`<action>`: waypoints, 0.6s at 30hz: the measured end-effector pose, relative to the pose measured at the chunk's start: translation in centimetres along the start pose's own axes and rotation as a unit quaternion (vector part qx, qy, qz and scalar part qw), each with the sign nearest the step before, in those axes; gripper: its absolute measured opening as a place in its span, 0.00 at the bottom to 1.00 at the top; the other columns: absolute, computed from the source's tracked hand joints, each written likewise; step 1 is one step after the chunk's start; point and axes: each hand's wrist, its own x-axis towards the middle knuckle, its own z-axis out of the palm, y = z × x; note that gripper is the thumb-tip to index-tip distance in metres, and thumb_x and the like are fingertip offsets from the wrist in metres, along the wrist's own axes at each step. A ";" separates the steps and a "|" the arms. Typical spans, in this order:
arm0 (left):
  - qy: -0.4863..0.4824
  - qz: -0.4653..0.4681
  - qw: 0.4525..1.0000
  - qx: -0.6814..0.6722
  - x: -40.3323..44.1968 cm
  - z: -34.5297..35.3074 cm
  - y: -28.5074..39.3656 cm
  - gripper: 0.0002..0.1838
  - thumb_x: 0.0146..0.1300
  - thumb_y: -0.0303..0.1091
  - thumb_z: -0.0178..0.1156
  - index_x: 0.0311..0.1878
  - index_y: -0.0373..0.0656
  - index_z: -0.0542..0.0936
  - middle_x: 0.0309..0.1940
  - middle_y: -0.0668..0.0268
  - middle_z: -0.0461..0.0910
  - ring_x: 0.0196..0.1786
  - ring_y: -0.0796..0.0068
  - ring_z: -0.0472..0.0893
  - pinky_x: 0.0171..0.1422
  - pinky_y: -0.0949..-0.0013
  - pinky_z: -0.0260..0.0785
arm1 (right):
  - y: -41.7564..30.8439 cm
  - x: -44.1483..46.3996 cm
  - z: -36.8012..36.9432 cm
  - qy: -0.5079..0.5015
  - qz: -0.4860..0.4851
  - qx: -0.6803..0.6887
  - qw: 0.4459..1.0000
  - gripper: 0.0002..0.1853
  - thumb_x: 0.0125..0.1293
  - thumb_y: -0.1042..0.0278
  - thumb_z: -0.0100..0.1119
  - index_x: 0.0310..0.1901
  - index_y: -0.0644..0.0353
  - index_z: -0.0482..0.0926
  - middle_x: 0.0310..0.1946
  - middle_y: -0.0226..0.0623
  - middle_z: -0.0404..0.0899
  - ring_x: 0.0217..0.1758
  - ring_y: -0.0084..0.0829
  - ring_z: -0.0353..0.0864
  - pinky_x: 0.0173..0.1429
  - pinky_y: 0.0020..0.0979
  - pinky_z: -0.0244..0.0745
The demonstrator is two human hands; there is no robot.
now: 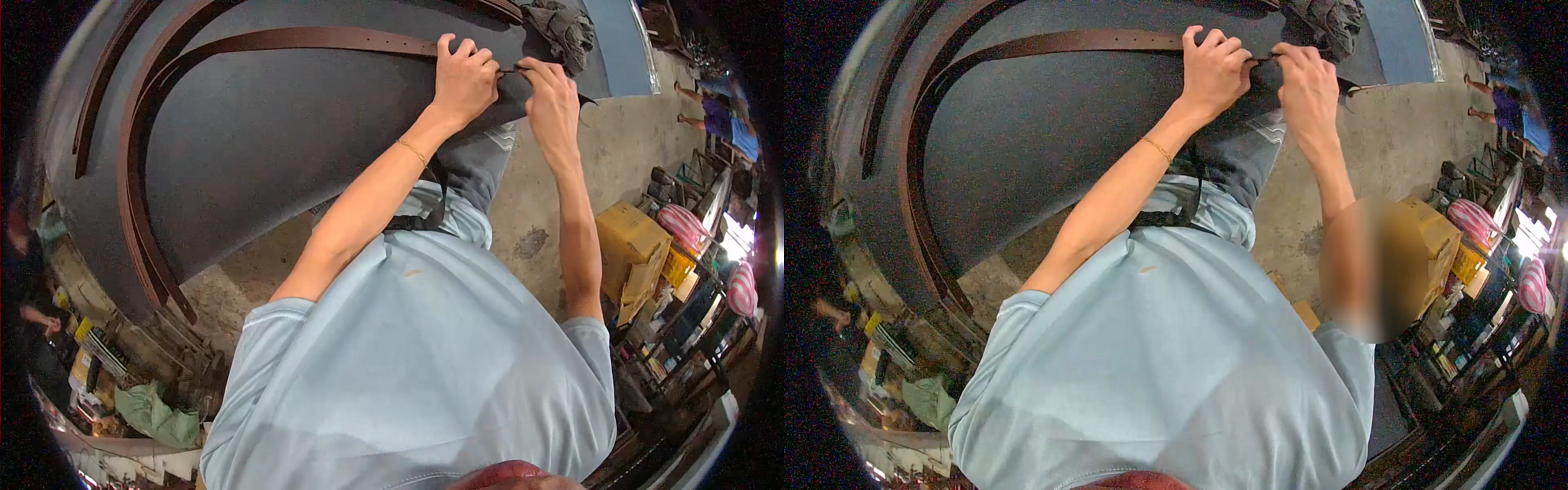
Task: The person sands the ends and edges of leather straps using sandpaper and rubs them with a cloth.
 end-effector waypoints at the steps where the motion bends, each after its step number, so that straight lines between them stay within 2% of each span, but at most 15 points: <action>1: 0.000 0.001 1.000 -0.003 -0.3 0.2 0.1 0.04 0.51 0.34 0.70 0.30 0.48 0.86 0.30 0.73 0.79 0.43 0.70 0.78 0.66 0.45 0.57 | 0.1 -0.3 -0.1 -0.001 0.002 -0.002 1.000 0.19 0.49 0.82 0.59 0.46 0.63 0.83 0.56 0.28 0.81 0.58 0.34 0.78 0.60 0.38 0.71; 5: -0.010 0.003 1.000 0.011 0.0 -0.3 -0.2 0.04 0.51 0.35 0.70 0.29 0.48 0.86 0.29 0.73 0.79 0.43 0.70 0.78 0.66 0.46 0.57 | -0.8 0.1 0.1 0.036 -0.045 0.031 0.998 0.20 0.48 0.83 0.59 0.46 0.62 0.83 0.55 0.28 0.81 0.58 0.34 0.78 0.60 0.37 0.71; 7: -0.007 0.010 1.000 0.016 0.0 0.0 -0.2 0.03 0.51 0.35 0.70 0.28 0.49 0.86 0.29 0.73 0.79 0.42 0.69 0.78 0.65 0.46 0.57 | -0.6 -0.1 0.8 0.038 -0.015 0.039 0.998 0.19 0.47 0.84 0.59 0.45 0.63 0.83 0.55 0.29 0.82 0.58 0.34 0.78 0.60 0.37 0.72; 8: 0.005 0.003 1.000 0.005 0.1 0.2 -0.1 0.03 0.51 0.36 0.70 0.26 0.49 0.86 0.28 0.72 0.80 0.42 0.69 0.78 0.64 0.47 0.58 | -0.1 -0.2 0.4 0.025 -0.008 0.004 1.000 0.19 0.47 0.84 0.59 0.45 0.64 0.83 0.54 0.31 0.82 0.58 0.37 0.79 0.60 0.39 0.72; 9: 0.015 -0.003 1.000 -0.003 0.1 0.4 -0.2 0.04 0.51 0.36 0.69 0.25 0.49 0.86 0.27 0.72 0.80 0.41 0.69 0.78 0.64 0.47 0.58 | 1.4 -0.8 0.8 0.026 0.000 0.030 0.999 0.19 0.48 0.84 0.59 0.45 0.65 0.83 0.55 0.32 0.82 0.58 0.39 0.79 0.61 0.39 0.73; 11: -0.067 -0.008 0.994 0.083 0.7 -1.2 1.0 0.04 0.47 0.38 0.65 0.22 0.52 0.85 0.27 0.66 0.82 0.41 0.61 0.79 0.57 0.48 0.61 | 2.1 -1.0 0.4 0.059 0.012 0.049 0.997 0.21 0.49 0.84 0.56 0.47 0.66 0.84 0.56 0.37 0.82 0.59 0.44 0.79 0.64 0.40 0.73; 12: -0.039 -0.001 0.998 0.048 0.7 -1.6 1.1 0.04 0.45 0.39 0.63 0.22 0.53 0.85 0.28 0.64 0.82 0.41 0.60 0.79 0.56 0.46 0.63 | 1.9 -1.2 -0.2 0.050 0.047 0.058 0.996 0.20 0.53 0.84 0.55 0.50 0.65 0.84 0.58 0.39 0.82 0.61 0.43 0.78 0.67 0.39 0.73; 13: -0.055 0.009 0.996 0.069 0.7 -2.3 1.2 0.05 0.46 0.39 0.63 0.23 0.53 0.85 0.28 0.64 0.82 0.41 0.61 0.79 0.58 0.44 0.63 | 1.7 -1.0 -0.3 0.064 0.066 0.035 0.995 0.19 0.58 0.83 0.55 0.52 0.63 0.84 0.59 0.40 0.81 0.63 0.43 0.78 0.67 0.40 0.72; 14: -0.027 0.014 0.998 0.056 0.4 -2.1 1.4 0.05 0.48 0.38 0.64 0.27 0.53 0.86 0.29 0.65 0.82 0.41 0.61 0.79 0.60 0.42 0.62 | 2.5 -1.0 0.4 0.062 0.073 0.049 0.994 0.19 0.62 0.82 0.55 0.53 0.61 0.84 0.61 0.40 0.80 0.64 0.44 0.77 0.69 0.41 0.71; 15: -0.021 0.006 0.998 0.056 0.0 -1.3 1.5 0.09 0.50 0.37 0.63 0.36 0.53 0.85 0.30 0.65 0.81 0.41 0.60 0.79 0.61 0.41 0.62 | 3.2 -1.1 1.2 0.059 0.077 0.041 0.994 0.18 0.63 0.81 0.56 0.54 0.61 0.83 0.63 0.40 0.78 0.66 0.45 0.75 0.70 0.42 0.69; 16: -0.058 0.005 0.997 0.059 -0.1 -1.6 1.7 0.12 0.51 0.35 0.62 0.41 0.53 0.81 0.31 0.66 0.79 0.43 0.60 0.78 0.63 0.39 0.61 | 3.8 -1.2 2.4 0.067 0.063 0.008 0.996 0.17 0.63 0.81 0.57 0.54 0.63 0.83 0.68 0.41 0.74 0.70 0.47 0.71 0.71 0.44 0.68; 18: -0.024 0.036 0.995 0.085 -1.4 0.1 0.9 0.12 0.53 0.35 0.61 0.42 0.52 0.79 0.34 0.66 0.77 0.46 0.59 0.76 0.66 0.36 0.60 | 3.1 -1.0 3.7 0.073 0.066 0.049 0.994 0.14 0.69 0.79 0.54 0.54 0.65 0.81 0.71 0.42 0.69 0.73 0.47 0.67 0.71 0.46 0.67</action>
